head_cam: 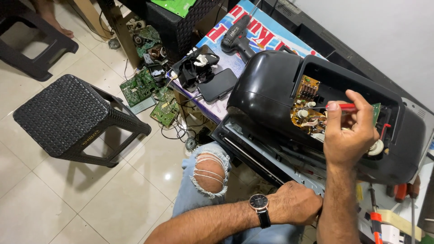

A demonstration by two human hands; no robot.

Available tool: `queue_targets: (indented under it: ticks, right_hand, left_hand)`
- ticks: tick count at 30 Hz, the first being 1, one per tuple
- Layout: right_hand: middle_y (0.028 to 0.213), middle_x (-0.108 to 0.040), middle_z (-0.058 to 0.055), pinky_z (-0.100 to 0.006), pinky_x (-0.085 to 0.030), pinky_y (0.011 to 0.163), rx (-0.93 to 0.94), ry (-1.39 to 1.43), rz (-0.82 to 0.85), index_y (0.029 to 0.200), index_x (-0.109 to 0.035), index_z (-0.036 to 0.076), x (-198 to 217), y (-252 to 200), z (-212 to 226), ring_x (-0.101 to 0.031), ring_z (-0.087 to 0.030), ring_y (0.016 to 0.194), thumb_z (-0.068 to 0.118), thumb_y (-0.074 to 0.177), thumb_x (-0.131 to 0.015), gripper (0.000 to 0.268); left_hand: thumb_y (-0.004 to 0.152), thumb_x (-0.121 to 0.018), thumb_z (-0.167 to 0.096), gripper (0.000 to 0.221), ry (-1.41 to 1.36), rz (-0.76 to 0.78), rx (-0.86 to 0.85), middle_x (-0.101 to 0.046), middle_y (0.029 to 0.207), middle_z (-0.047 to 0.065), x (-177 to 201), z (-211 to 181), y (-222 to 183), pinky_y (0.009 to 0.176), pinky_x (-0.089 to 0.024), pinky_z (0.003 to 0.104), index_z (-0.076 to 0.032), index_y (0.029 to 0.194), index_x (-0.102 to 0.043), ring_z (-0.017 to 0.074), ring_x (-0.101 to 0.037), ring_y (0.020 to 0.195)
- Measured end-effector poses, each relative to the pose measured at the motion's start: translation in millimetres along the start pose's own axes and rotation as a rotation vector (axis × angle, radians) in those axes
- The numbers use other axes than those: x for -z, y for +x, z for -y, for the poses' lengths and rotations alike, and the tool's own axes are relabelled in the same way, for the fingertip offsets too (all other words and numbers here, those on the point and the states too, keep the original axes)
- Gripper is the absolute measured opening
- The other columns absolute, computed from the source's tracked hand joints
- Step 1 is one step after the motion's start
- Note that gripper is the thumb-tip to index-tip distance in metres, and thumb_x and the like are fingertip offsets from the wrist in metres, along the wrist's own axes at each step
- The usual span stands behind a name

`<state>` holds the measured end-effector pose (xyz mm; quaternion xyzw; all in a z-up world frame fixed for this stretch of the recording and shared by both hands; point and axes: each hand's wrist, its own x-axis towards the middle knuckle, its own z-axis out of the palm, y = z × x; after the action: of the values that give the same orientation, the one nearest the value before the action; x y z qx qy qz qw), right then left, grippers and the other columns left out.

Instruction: Using a screwdriver and hands to detach internal circuit boards and disconnect wiring from an electronic device.

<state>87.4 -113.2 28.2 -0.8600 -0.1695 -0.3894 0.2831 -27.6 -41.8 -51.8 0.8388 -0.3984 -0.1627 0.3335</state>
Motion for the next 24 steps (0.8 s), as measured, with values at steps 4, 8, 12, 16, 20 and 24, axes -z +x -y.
queue_targets:
  ticks: [4,8,12,16,20,24]
  right_hand:
    - [0.110,-0.076,-0.025,-0.037,-0.059,0.076,0.006,0.042,0.072,0.141,-0.060,-0.014,4.4,11.5,16.2,-0.073,-0.030,0.090,-0.010,0.109,-0.065,0.032]
    - [0.115,-0.076,-0.022,-0.038,-0.059,0.078,0.018,0.032,0.096,0.145,-0.060,-0.012,4.6,16.2,20.1,-0.073,-0.029,0.093,-0.008,0.106,-0.057,0.039]
    - [0.106,-0.077,-0.021,-0.040,-0.061,0.080,0.091,-0.014,0.110,0.146,-0.060,-0.015,2.9,19.1,18.0,-0.073,-0.029,0.090,-0.012,0.110,-0.066,0.037]
    - [0.107,-0.077,-0.020,-0.038,-0.055,0.076,0.128,-0.082,0.105,0.148,-0.064,-0.013,-0.1,17.2,6.5,-0.064,-0.026,0.079,-0.007,0.111,-0.075,0.039]
    - [0.093,-0.067,-0.017,-0.037,-0.049,0.066,0.135,-0.111,0.117,0.151,-0.066,-0.006,-3.7,16.3,1.5,-0.056,-0.023,0.074,-0.008,0.108,-0.082,0.046]
    - [0.120,-0.075,-0.022,-0.039,-0.058,0.077,0.183,-0.032,0.162,0.152,-0.056,-0.011,-1.6,26.7,25.7,-0.066,-0.029,0.093,-0.013,0.106,-0.066,0.047]
  left_hand:
    - [0.084,-0.053,-0.015,0.019,0.021,0.052,0.006,-0.075,0.076,0.011,-5.5,-0.9,2.2,0.053,-0.056,0.047,-0.007,0.088,-0.070,0.0369,-0.072,0.067]
    - [0.085,-0.055,-0.014,0.018,0.016,0.183,0.008,-0.074,0.073,0.007,4.0,-6.5,0.3,0.049,-0.055,0.040,-0.006,0.078,-0.069,0.0286,-0.069,0.063]
    - [0.087,-0.057,-0.018,0.022,0.022,0.226,0.002,-0.076,0.076,0.008,5.4,-7.7,-1.1,0.053,-0.059,0.042,-0.004,0.078,-0.070,0.0296,-0.072,0.068]
    - [0.088,-0.054,-0.016,0.023,0.046,0.211,-0.019,-0.074,0.073,0.007,-9.7,-2.2,3.5,0.048,-0.056,0.041,-0.005,0.073,-0.068,0.0283,-0.070,0.064]
    - [0.087,-0.057,-0.014,0.020,0.041,0.244,-0.019,-0.073,0.071,0.005,-3.1,-3.2,0.2,0.050,-0.055,0.037,-0.005,0.073,-0.068,0.0257,-0.069,0.064]
    - [0.084,-0.058,-0.009,0.023,0.024,0.270,-0.016,-0.063,0.059,0.001,3.4,-4.7,-3.0,0.050,-0.051,0.031,-0.006,0.062,-0.057,0.0187,-0.059,0.056]
